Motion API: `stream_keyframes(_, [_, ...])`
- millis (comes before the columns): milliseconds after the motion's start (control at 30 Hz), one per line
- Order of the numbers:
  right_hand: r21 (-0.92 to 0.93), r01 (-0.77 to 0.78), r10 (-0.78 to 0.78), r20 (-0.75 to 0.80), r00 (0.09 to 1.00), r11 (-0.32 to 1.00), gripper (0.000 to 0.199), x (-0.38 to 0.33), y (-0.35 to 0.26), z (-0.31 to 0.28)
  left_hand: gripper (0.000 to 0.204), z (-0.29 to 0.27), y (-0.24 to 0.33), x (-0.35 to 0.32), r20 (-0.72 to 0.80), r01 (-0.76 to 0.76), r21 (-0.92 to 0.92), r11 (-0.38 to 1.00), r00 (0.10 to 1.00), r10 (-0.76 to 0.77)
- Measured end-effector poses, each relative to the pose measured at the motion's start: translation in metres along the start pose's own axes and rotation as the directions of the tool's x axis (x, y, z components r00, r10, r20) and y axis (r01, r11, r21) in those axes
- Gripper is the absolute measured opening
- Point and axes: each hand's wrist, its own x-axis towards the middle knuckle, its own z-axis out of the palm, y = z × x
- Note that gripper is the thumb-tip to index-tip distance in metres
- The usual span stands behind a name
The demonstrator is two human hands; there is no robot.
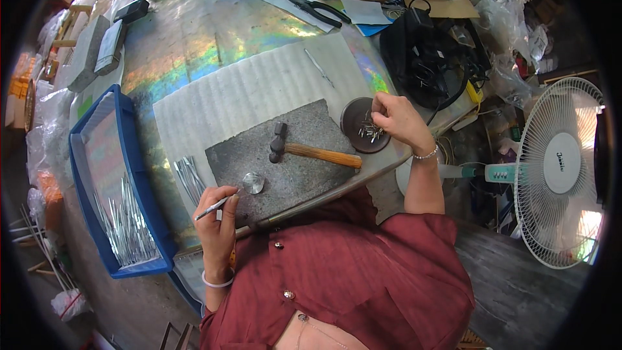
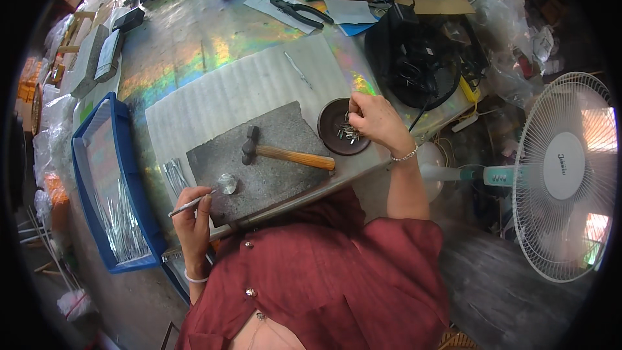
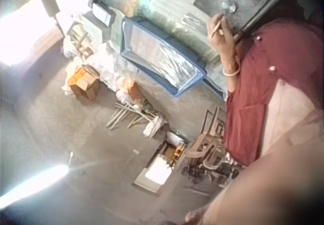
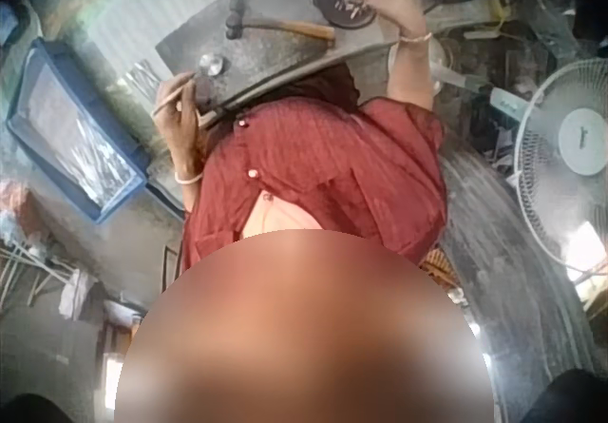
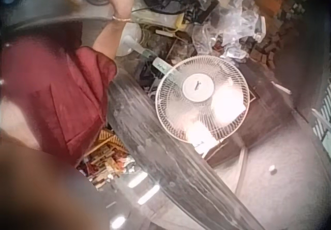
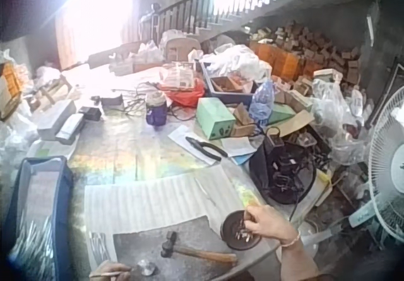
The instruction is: Using a hammer and a metal punch to stamp marks onto small metal rods on a stone anvil.
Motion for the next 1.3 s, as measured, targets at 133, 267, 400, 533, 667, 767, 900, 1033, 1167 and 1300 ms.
stream_keyframes(133, [-0.005, -0.011, 0.011, 0.019, 1.0, 1.0, 0.014, 0.001, -0.001, 0.002, 0.008, -0.004, 0.003, -0.003, -0.017, 0.022, -0.026, 0.999, 1.0, -0.022])
stream_keyframes(267, [-0.059, 0.034, -0.034, 0.0, 0.999, 0.998, 0.015, 0.0, 0.007, 0.009, 0.009, -0.007, 0.008, -0.004, -0.032, 0.004, -0.022, 1.0, 0.999, -0.005])
stream_keyframes(400, [-0.062, 0.039, -0.038, 0.013, 0.999, 0.997, 0.015, 0.001, 0.007, 0.009, 0.009, -0.009, 0.006, -0.006, -0.051, -0.022, -0.006, 1.0, 0.998, 0.022])
stream_keyframes(533, [-0.036, 0.044, -0.045, -0.022, 0.999, 0.998, 0.013, 0.0, -0.004, 0.003, 0.009, -0.012, -0.001, -0.013, -0.041, 0.016, -0.073, 0.997, 0.999, -0.019])
stream_keyframes(667, [0.158, 0.068, -0.063, -0.038, 0.997, 0.985, 0.01, -0.008, -0.028, 0.0, 0.011, -0.014, 0.004, -0.017, 0.006, 0.132, -0.248, 0.96, 0.991, -0.135])
stream_keyframes(767, [0.385, 0.201, -0.194, -0.056, 0.979, 0.901, 0.011, -0.017, -0.053, 0.009, 0.013, -0.015, 0.013, -0.016, 0.049, 0.223, -0.415, 0.882, 0.974, -0.223])
stream_keyframes(900, [0.625, 0.228, -0.329, 0.048, 0.943, 0.747, 0.013, -0.028, -0.101, 0.032, 0.015, -0.012, 0.013, -0.014, 0.088, 0.258, -0.585, 0.769, 0.963, -0.256])
stream_keyframes(1033, [0.816, 0.042, -0.401, 0.237, 0.885, 0.576, 0.014, -0.033, -0.133, 0.059, 0.014, -0.008, 0.012, -0.009, 0.169, 0.294, -0.77, 0.567, 0.95, -0.264])
stream_keyframes(1167, [0.878, -0.164, -0.369, 0.35, 0.861, 0.45, 0.016, -0.033, -0.149, 0.08, 0.012, -0.006, 0.01, -0.008, 0.205, 0.304, -0.848, 0.435, 0.944, -0.259])
stream_keyframes(1300, [0.883, -0.212, -0.385, 0.384, 0.839, 0.419, 0.016, -0.031, -0.158, 0.091, 0.014, -0.006, 0.002, -0.01, 0.209, 0.289, -0.885, 0.365, 0.947, -0.245])
